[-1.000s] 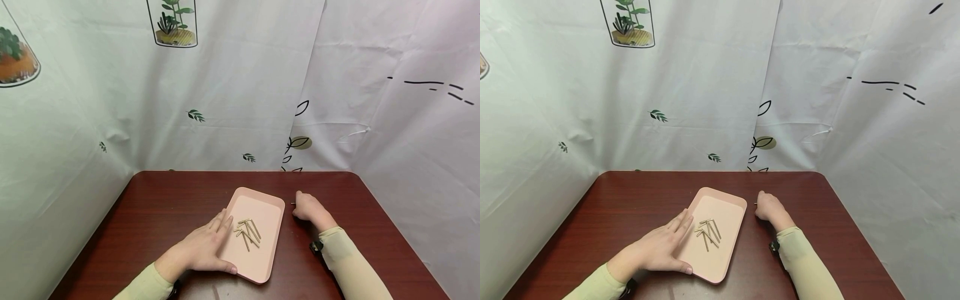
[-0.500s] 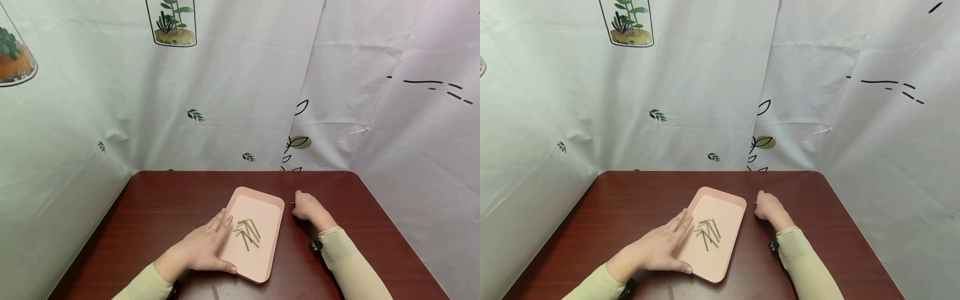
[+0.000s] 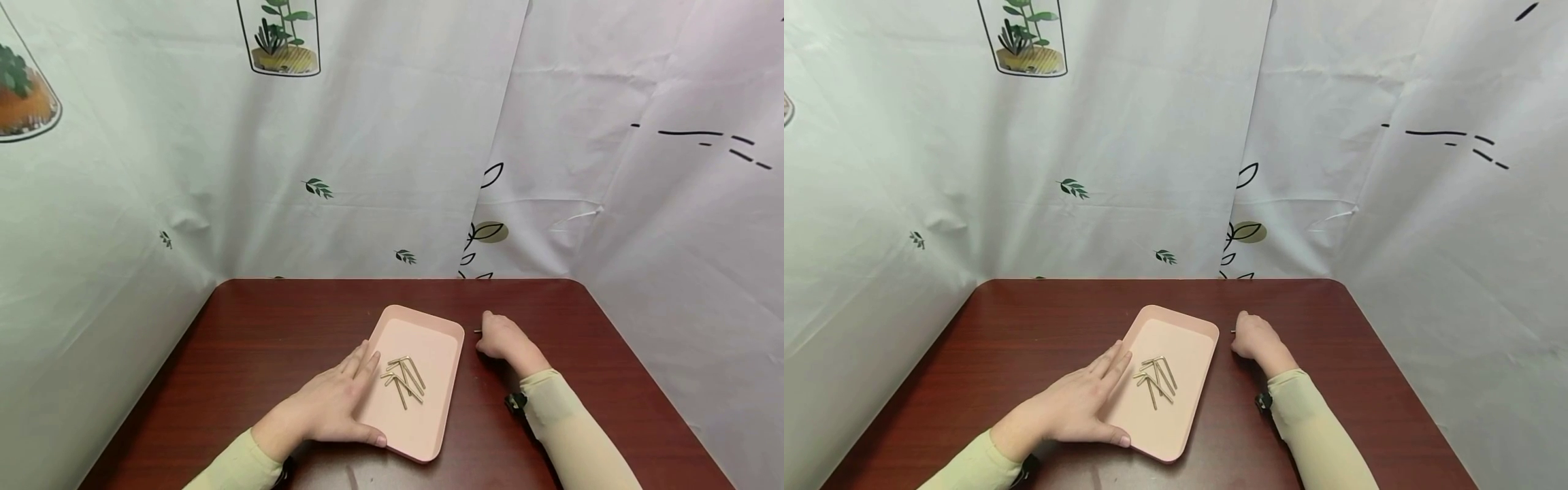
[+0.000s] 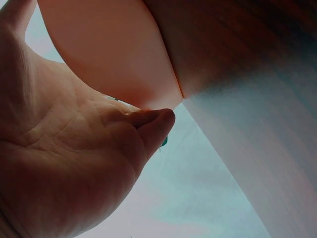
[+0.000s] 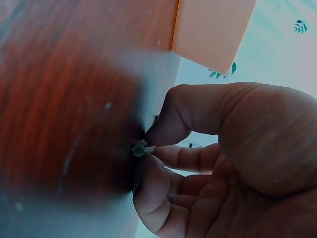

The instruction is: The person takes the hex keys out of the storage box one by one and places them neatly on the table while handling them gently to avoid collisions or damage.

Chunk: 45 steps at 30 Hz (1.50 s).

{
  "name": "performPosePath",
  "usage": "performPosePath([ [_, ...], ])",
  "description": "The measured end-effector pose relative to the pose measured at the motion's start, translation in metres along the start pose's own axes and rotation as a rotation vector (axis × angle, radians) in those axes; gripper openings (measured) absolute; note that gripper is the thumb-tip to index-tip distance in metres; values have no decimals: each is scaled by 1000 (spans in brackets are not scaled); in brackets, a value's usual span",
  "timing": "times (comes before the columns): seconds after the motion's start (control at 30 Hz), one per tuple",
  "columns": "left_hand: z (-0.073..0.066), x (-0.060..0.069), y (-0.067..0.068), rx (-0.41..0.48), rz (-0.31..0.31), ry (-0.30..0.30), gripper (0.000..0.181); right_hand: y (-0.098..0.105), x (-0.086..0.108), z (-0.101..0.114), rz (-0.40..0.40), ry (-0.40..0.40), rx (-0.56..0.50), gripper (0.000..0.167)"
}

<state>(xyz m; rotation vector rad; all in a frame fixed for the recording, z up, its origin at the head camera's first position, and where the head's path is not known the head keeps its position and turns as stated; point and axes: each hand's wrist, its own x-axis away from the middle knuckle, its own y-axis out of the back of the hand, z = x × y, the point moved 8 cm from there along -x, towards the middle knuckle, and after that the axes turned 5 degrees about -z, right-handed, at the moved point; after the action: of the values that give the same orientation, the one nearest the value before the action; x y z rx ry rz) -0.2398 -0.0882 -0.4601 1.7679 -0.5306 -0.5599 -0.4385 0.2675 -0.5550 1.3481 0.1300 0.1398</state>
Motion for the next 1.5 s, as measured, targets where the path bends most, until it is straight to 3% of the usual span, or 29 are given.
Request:
performPosePath([
  [0.23, 1, 0, -1, -2, -3, 3, 140, 13, 8, 10, 5, 11, -7, 38],
  [0.43, 1, 0, -1, -5, -6, 3, 140, 75, 49, 63, 4, -28, -38, 35],
  [0.53, 2, 1, -1, -5, -5, 6, 140, 91, 59, 79, -9, -32, -51, 35],
  [1.5, 1, 0, -1, -4, 5, 6, 141, 112, 88, 119, -138, -23, -123, 25],
])
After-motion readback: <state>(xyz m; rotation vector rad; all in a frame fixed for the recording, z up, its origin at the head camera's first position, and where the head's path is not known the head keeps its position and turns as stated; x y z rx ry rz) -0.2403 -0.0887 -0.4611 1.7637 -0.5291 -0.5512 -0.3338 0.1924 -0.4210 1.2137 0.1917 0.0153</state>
